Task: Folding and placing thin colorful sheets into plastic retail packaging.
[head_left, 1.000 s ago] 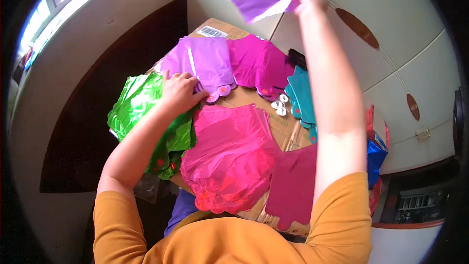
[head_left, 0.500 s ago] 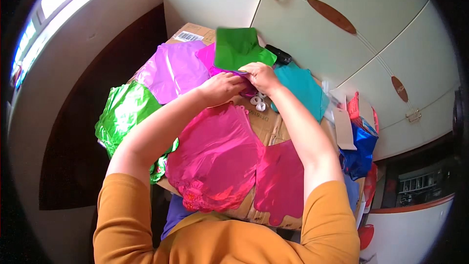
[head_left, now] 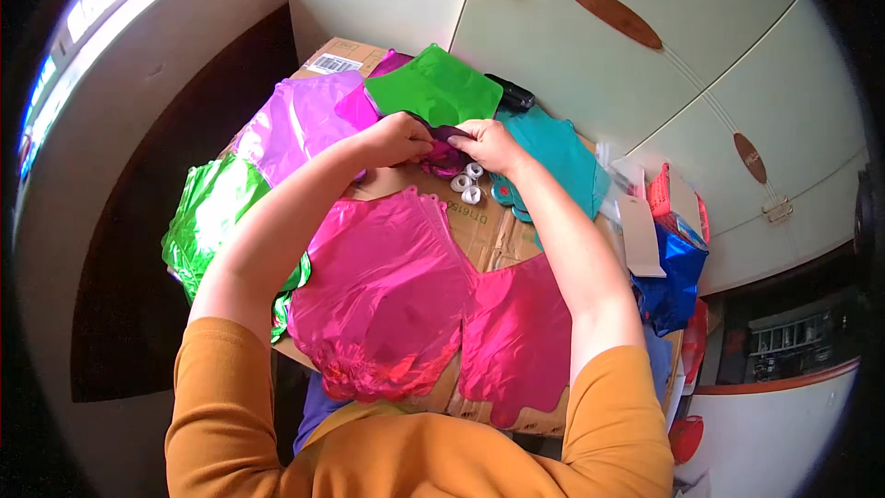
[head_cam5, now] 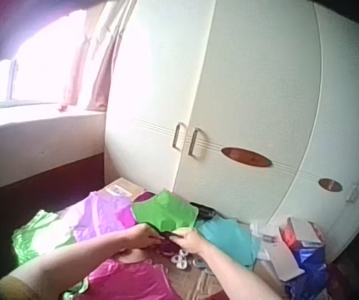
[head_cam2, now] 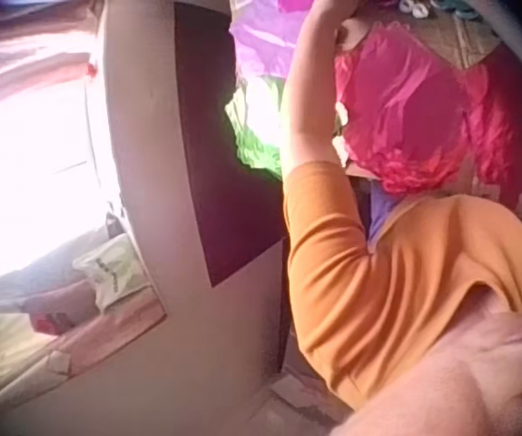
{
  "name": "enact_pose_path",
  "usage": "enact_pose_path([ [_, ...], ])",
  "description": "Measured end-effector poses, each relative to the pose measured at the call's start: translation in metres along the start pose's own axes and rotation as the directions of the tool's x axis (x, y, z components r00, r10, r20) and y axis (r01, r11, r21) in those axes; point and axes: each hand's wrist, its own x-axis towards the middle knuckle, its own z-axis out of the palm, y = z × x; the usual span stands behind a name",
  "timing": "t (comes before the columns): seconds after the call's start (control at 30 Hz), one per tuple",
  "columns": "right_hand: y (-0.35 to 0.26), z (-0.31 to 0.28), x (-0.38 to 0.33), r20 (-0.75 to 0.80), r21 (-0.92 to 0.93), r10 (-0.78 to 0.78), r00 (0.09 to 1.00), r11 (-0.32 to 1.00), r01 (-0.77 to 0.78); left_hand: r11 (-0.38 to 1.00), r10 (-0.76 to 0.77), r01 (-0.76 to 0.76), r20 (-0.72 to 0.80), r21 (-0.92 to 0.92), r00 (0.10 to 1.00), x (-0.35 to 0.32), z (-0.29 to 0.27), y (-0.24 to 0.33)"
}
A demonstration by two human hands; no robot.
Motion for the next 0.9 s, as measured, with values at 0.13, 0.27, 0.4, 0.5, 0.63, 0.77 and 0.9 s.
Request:
enact_pose_path([
  [0.13,0.003,-0.001,-0.001,-0.007,-0.125,-0.05,0.999,0.991,0.048,0.956,0.092,-0.056,-0.114,0.287,0.989,0.01,0.002,0.005],
  [0.27,-0.011,0.005,0.006,-0.055,-0.115,-0.111,0.992,0.988,0.104,0.93,0.206,-0.083,-0.322,0.358,0.924,0.017,0.005,0.004],
  [0.4,0.002,0.015,0.015,-0.258,-0.1,-0.028,0.966,0.995,0.002,0.619,0.622,-0.201,-0.318,0.76,0.715,0.019,0.011,0.022],
  [0.5,0.032,0.005,0.028,-0.331,0.317,0.148,0.932,0.948,-0.038,0.296,0.749,-0.206,-0.092,0.933,0.656,0.01,0.025,0.033],
  [0.63,-0.036,-0.023,0.053,-0.407,0.608,0.449,0.796,0.783,-0.13,0.643,0.136,0.212,-0.382,0.736,0.914,-0.021,0.021,0.007],
  [0.77,-0.043,-0.151,0.051,-0.803,0.462,0.36,0.475,0.879,0.114,0.78,0.152,0.117,-0.367,0.615,0.918,-0.02,0.02,-0.001],
  [0.9,-0.106,-0.229,-0.025,-0.955,-0.107,-0.035,0.293,0.966,-0.234,0.765,0.085,0.172,-0.362,0.62,0.928,-0.022,0.016,0.001],
])
